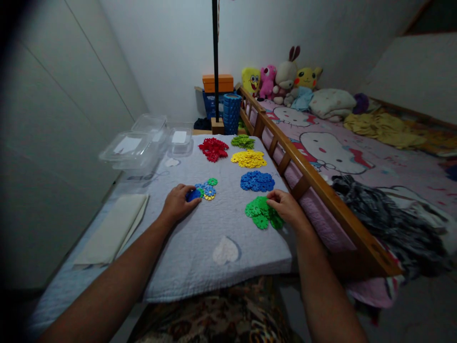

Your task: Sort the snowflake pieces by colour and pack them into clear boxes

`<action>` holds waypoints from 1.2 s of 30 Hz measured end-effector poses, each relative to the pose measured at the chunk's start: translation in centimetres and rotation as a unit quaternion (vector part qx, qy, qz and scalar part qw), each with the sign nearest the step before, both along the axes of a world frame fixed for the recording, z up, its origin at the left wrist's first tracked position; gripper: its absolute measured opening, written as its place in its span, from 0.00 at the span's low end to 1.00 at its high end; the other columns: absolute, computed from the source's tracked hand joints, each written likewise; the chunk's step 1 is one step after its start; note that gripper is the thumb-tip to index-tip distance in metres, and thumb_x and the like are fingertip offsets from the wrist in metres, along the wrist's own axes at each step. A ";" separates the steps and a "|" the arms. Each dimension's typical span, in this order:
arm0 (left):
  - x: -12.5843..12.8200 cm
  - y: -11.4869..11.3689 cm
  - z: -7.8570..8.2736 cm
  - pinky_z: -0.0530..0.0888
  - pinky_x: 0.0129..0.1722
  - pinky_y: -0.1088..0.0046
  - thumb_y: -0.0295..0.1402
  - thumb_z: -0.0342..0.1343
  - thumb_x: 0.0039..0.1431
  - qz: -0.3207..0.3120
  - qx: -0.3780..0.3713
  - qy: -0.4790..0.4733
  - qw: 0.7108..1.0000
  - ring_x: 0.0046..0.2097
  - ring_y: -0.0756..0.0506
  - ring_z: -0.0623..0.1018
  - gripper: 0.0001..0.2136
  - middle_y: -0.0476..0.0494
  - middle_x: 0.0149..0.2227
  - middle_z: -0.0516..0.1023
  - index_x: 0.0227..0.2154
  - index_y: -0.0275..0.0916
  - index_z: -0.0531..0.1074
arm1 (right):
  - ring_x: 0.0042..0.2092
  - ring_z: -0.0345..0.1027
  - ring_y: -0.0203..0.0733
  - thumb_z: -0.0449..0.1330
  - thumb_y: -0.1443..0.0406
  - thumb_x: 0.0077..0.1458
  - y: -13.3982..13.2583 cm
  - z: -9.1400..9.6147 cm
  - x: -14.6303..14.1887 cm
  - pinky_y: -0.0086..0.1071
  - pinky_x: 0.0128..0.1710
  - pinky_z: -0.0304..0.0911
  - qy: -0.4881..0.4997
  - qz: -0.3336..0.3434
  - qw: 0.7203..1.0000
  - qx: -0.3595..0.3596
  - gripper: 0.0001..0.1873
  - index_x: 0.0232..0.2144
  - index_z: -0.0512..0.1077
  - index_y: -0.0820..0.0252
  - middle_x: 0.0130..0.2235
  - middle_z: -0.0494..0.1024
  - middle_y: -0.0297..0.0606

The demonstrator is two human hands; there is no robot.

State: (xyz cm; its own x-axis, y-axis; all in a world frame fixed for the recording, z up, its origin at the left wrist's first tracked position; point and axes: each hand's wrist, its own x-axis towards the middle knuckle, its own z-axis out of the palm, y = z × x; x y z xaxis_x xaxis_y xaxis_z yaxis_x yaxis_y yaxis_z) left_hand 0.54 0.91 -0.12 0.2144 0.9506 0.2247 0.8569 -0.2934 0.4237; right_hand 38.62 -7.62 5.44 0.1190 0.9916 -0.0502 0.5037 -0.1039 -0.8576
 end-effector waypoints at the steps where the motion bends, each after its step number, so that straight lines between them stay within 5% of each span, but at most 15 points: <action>1: 0.0 0.0 0.0 0.72 0.50 0.60 0.46 0.61 0.55 -0.001 0.002 -0.002 1.000 0.47 0.37 0.76 0.22 0.38 0.45 0.76 0.49 0.40 0.77 | 0.29 0.65 0.37 0.63 0.56 0.46 0.0 -0.2 0.0 0.30 0.30 0.60 -0.018 0.009 1.000 0.000 0.12 0.31 0.73 0.58 0.27 0.72 0.31; 12: -0.6 0.5 0.0 0.73 0.50 0.61 0.43 0.61 0.53 -0.028 -0.023 -0.033 0.999 0.46 0.39 0.76 0.24 0.39 0.44 0.76 0.51 0.38 0.76 | 0.40 0.70 0.43 0.60 0.66 0.51 0.5 -1.4 -0.7 0.36 0.44 0.64 -0.257 -0.006 0.962 0.088 0.08 0.35 0.77 0.60 0.37 0.76 0.40; 15: -0.8 0.5 -0.1 0.73 0.50 0.62 0.41 0.61 0.52 -0.033 -0.025 -0.045 0.998 0.45 0.40 0.76 0.23 0.40 0.44 0.76 0.51 0.39 0.76 | 0.42 0.70 0.44 0.59 0.65 0.56 1.5 -0.8 -3.4 0.36 0.46 0.64 -0.249 0.011 0.962 0.112 0.09 0.38 0.77 0.60 0.40 0.77 0.41; 21: -0.8 0.4 0.0 0.73 0.51 0.61 0.40 0.60 0.53 -0.037 -0.027 -0.058 0.997 0.46 0.40 0.76 0.21 0.39 0.44 0.76 0.49 0.39 0.77 | 0.46 0.70 0.45 0.60 0.67 0.58 5.0 -0.7 -12.5 0.37 0.51 0.61 -0.244 0.148 0.953 0.104 0.09 0.40 0.78 0.61 0.42 0.79 0.44; 25: -0.8 0.3 0.0 0.73 0.50 0.61 0.40 0.61 0.53 -0.039 -0.018 -0.064 0.997 0.45 0.40 0.76 0.19 0.41 0.43 0.76 0.49 0.40 0.77 | 0.52 0.68 0.48 0.61 0.65 0.61 7.0 -1.9 -16.8 0.38 0.54 0.61 -0.272 0.149 0.946 0.093 0.15 0.50 0.76 0.61 0.48 0.77 0.48; 36: -0.6 0.1 0.4 0.73 0.48 0.62 0.39 0.61 0.54 -0.032 -0.023 -0.055 0.998 0.44 0.40 0.76 0.20 0.40 0.42 0.76 0.49 0.39 0.77 | 0.51 0.67 0.48 0.62 0.64 0.59 8.0 -3.8 -18.3 0.37 0.54 0.61 -0.250 0.081 0.961 0.082 0.15 0.48 0.75 0.63 0.48 0.75 0.48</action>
